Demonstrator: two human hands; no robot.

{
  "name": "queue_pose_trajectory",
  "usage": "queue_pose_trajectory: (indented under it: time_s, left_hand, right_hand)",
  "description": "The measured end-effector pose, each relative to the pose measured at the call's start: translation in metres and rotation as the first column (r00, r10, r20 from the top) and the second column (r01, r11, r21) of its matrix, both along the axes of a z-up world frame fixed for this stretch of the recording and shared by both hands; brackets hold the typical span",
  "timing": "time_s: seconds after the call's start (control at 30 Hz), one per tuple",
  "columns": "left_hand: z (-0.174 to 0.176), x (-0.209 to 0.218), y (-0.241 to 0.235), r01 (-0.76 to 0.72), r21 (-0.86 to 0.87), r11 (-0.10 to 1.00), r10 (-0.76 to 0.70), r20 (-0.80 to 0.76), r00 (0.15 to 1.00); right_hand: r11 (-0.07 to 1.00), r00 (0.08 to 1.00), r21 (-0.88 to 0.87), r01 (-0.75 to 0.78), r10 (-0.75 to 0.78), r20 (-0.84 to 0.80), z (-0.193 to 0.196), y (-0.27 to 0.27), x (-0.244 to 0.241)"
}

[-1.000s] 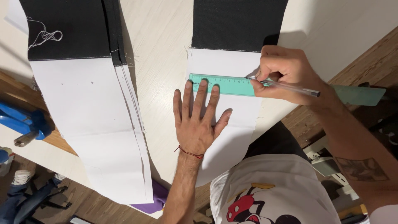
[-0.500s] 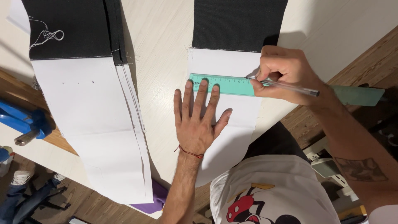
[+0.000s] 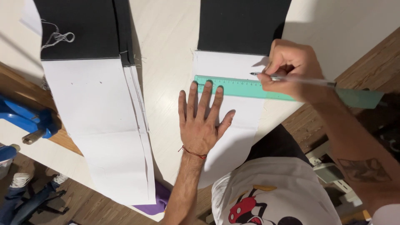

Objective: Measure and mark leather strips using a ruler and a pen for further processing

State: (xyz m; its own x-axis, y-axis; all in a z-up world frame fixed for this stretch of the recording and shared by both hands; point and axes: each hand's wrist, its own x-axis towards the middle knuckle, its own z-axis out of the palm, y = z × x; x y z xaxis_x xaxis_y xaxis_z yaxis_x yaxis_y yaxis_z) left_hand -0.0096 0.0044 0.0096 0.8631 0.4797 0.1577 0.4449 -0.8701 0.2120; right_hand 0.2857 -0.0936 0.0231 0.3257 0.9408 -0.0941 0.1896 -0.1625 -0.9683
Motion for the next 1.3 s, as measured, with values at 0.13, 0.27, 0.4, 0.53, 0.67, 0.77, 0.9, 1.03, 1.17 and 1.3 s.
queue_pose_trajectory:
  time_s: [0.13, 0.27, 0.4, 0.53, 0.67, 0.77, 0.9, 1.03, 1.17, 1.3]
  left_hand:
    - [0.000, 0.000, 0.000, -0.003, -0.004, 1.000, 0.003, 0.001, 1.000]
    - [0.005, 0.003, 0.002, -0.003, -0.017, 1.000, 0.003, 0.032, 0.999]
    - [0.002, 0.001, 0.002, -0.009, -0.016, 1.000, 0.009, 0.025, 1.000]
    - [0.002, 0.000, 0.003, -0.014, -0.021, 1.000, 0.014, 0.026, 1.000]
    - [0.002, -0.001, 0.003, -0.018, -0.034, 0.999, 0.019, 0.022, 1.000]
    - [0.002, -0.001, 0.004, -0.022, -0.034, 0.999, 0.022, 0.026, 0.999]
    - [0.003, 0.000, 0.005, -0.016, -0.033, 0.999, 0.017, 0.033, 0.999]
    - [0.003, 0.000, 0.005, -0.014, -0.042, 0.999, 0.015, 0.031, 0.999]
    - [0.002, -0.001, 0.004, -0.014, -0.038, 0.999, 0.015, 0.023, 1.000]
    - [0.003, 0.000, 0.005, -0.013, -0.039, 0.999, 0.014, 0.026, 1.000]
  right_hand:
    - [0.941, 0.970, 0.245, -0.232, 0.202, 0.138, -0.001, 0.036, -0.011]
    - [0.950, 0.956, 0.104, -0.293, 0.289, 0.059, 0.002, 0.056, -0.022]
    - [0.954, 0.946, 0.075, -0.291, 0.275, 0.171, -0.004, 0.056, -0.024]
    - [0.952, 0.920, 0.019, -0.304, 0.289, 0.266, -0.013, 0.054, -0.026]
    - [0.960, 0.924, 0.001, -0.279, 0.268, 0.274, -0.012, 0.051, -0.028]
    - [0.962, 0.922, 0.009, -0.274, 0.260, 0.289, -0.011, 0.052, -0.029]
    - [0.960, 0.925, 0.012, -0.278, 0.264, 0.273, -0.010, 0.053, -0.029]
    - [0.965, 0.930, 0.014, -0.262, 0.248, 0.272, -0.007, 0.053, -0.030]
    - [0.961, 0.931, 0.016, -0.275, 0.262, 0.255, -0.009, 0.053, -0.030]
    - [0.966, 0.927, 0.023, -0.258, 0.240, 0.288, -0.010, 0.052, -0.031]
